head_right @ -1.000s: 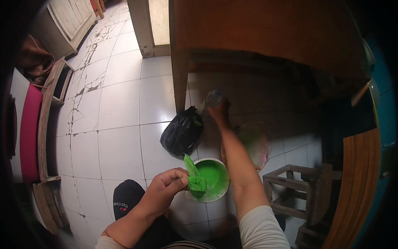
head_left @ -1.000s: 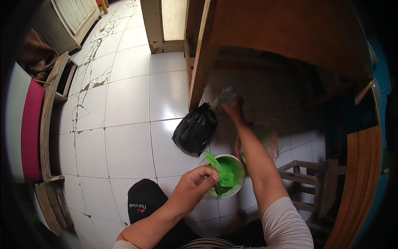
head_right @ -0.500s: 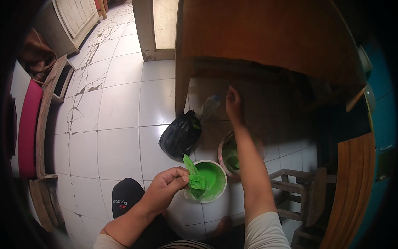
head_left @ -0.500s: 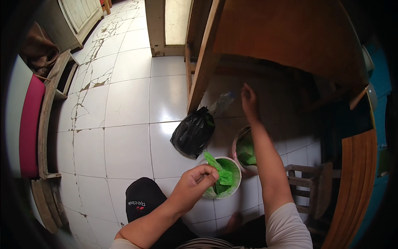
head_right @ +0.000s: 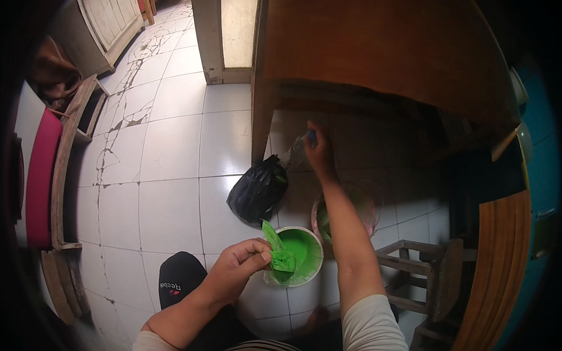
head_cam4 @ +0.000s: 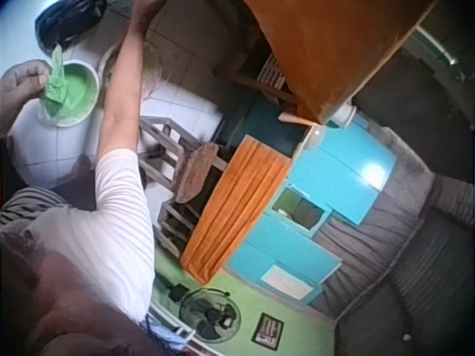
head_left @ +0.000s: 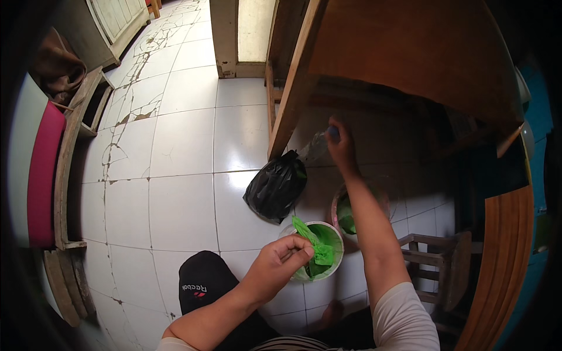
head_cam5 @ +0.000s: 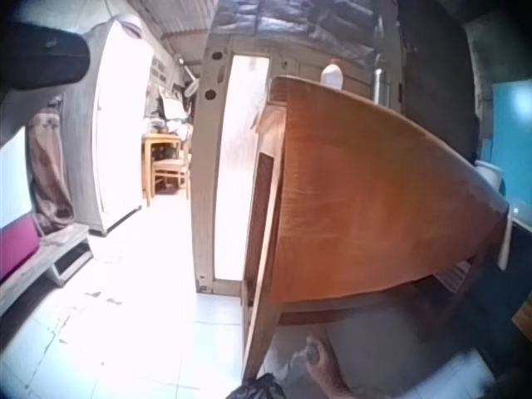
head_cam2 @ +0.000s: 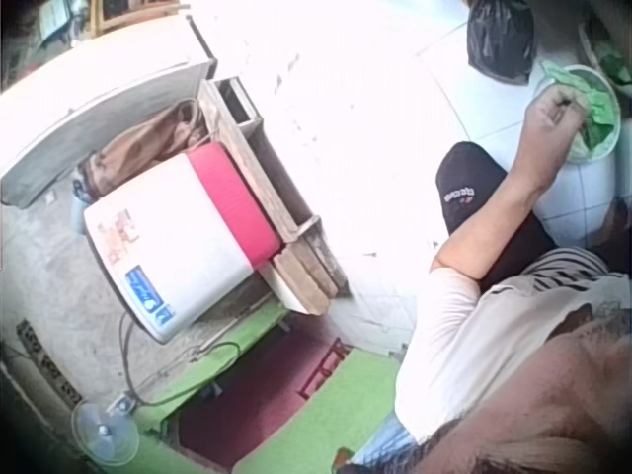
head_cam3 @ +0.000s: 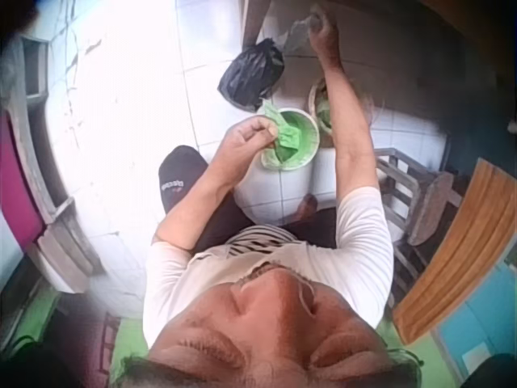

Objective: The person mixes green paint in a bucket using a green cloth. They pour water from a plastic bottle into the paint and squeeze the cloth by hand to distribute the color.

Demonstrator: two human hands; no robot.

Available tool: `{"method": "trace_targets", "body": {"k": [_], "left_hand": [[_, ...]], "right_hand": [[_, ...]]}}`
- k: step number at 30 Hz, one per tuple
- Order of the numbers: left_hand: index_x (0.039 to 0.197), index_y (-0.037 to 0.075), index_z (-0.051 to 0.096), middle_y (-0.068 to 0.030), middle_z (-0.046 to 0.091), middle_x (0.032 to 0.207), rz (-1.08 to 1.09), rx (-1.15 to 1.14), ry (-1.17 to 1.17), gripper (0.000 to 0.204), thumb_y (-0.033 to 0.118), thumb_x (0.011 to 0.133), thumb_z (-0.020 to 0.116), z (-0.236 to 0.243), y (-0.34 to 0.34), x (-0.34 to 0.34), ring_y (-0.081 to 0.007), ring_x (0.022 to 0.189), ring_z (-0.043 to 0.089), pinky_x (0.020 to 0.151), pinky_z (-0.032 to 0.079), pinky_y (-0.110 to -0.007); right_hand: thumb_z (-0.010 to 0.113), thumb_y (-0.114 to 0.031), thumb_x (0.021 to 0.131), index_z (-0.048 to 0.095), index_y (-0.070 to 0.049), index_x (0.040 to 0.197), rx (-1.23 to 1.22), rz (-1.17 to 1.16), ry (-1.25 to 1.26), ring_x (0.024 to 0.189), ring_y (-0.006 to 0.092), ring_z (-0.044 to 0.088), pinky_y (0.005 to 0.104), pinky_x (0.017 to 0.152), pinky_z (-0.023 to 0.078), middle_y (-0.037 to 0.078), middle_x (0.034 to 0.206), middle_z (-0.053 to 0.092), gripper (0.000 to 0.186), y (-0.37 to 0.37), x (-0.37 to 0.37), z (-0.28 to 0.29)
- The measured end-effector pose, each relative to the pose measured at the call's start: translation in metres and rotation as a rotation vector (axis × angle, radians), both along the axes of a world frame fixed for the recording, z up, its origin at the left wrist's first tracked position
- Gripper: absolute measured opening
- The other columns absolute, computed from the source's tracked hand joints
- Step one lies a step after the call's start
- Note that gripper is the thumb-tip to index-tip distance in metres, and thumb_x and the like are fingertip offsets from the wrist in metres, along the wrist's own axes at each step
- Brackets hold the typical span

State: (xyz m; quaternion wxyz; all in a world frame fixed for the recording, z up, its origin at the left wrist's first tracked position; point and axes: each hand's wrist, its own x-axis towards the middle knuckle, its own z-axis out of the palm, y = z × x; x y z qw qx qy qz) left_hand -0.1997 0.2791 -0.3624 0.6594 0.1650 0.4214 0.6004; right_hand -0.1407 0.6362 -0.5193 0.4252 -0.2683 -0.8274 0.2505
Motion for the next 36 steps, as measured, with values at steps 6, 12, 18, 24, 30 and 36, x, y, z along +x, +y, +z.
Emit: {"method": "trace_targets", "body": {"k": [6, 12, 18, 24, 30, 36], "left_hand": [[0.097, 0.0, 0.06, -0.0022, 0.059, 0.101, -0.009, -0.019, 0.003, 0.013, 0.013, 0.095, 0.056, 0.001, 0.001, -0.001, -0.011, 0.095, 0.055, 0.089, 0.044, -0.027], [0.097, 0.0, 0.06, -0.0019, 0.058, 0.101, -0.012, -0.013, 0.008, 0.014, 0.013, 0.094, 0.057, 0.001, 0.001, -0.002, -0.0107, 0.094, 0.054, 0.088, 0.044, -0.026], [0.097, 0.0, 0.06, -0.0016, 0.059, 0.098, -0.019, -0.024, 0.0, 0.014, 0.014, 0.094, 0.057, 0.002, 0.004, -0.002, -0.0102, 0.091, 0.054, 0.086, 0.044, -0.026], [0.097, 0.001, 0.06, -0.0013, 0.059, 0.098, -0.02, -0.036, 0.005, 0.014, 0.014, 0.094, 0.057, -0.001, 0.005, -0.002, -0.0101, 0.09, 0.055, 0.086, 0.044, -0.025], [0.096, 0.001, 0.06, -0.0011, 0.059, 0.098, -0.021, -0.024, -0.001, 0.014, 0.014, 0.094, 0.057, -0.003, 0.006, -0.001, -0.0097, 0.09, 0.055, 0.086, 0.044, -0.025], [0.101, 0.001, 0.061, 0.0002, 0.061, 0.096, -0.017, 0.004, -0.013, 0.016, 0.016, 0.095, 0.059, -0.006, 0.006, 0.0, -0.0055, 0.089, 0.055, 0.082, 0.045, -0.022]], "right_hand": [[0.066, 0.001, 0.079, 0.055, -0.004, 0.122, 0.045, 0.038, -0.043, 0.107, 0.03, 0.058, 0.0363, 0.092, 0.046, 0.014, 0.108, 0.058, 0.045, -0.002, 0.002, 0.007], [0.066, -0.009, 0.081, 0.054, -0.001, 0.124, 0.148, -0.048, -0.087, 0.112, 0.0336, 0.056, 0.0402, 0.093, 0.046, 0.019, 0.118, 0.056, 0.046, -0.007, 0.008, 0.004], [0.066, -0.018, 0.085, 0.056, -0.001, 0.122, 0.076, -0.14, -0.191, 0.108, 0.0363, 0.059, 0.0403, 0.091, 0.048, 0.021, 0.114, 0.06, 0.042, -0.003, 0.01, -0.002], [0.071, -0.026, 0.084, 0.059, -0.001, 0.112, -0.016, -0.187, -0.16, 0.096, 0.0349, 0.063, 0.0398, 0.084, 0.05, 0.019, 0.101, 0.064, 0.039, -0.004, 0.007, -0.003], [0.076, -0.029, 0.08, 0.059, -0.002, 0.112, -0.031, -0.262, -0.218, 0.088, 0.0328, 0.065, 0.0396, 0.073, 0.052, 0.016, 0.095, 0.065, 0.045, -0.005, 0.008, 0.002], [0.073, -0.023, 0.083, 0.058, -0.003, 0.121, 0.024, -0.164, -0.145, 0.092, 0.029, 0.067, 0.0374, 0.08, 0.052, 0.017, 0.102, 0.067, 0.045, 0.002, 0.008, -0.013]]}}
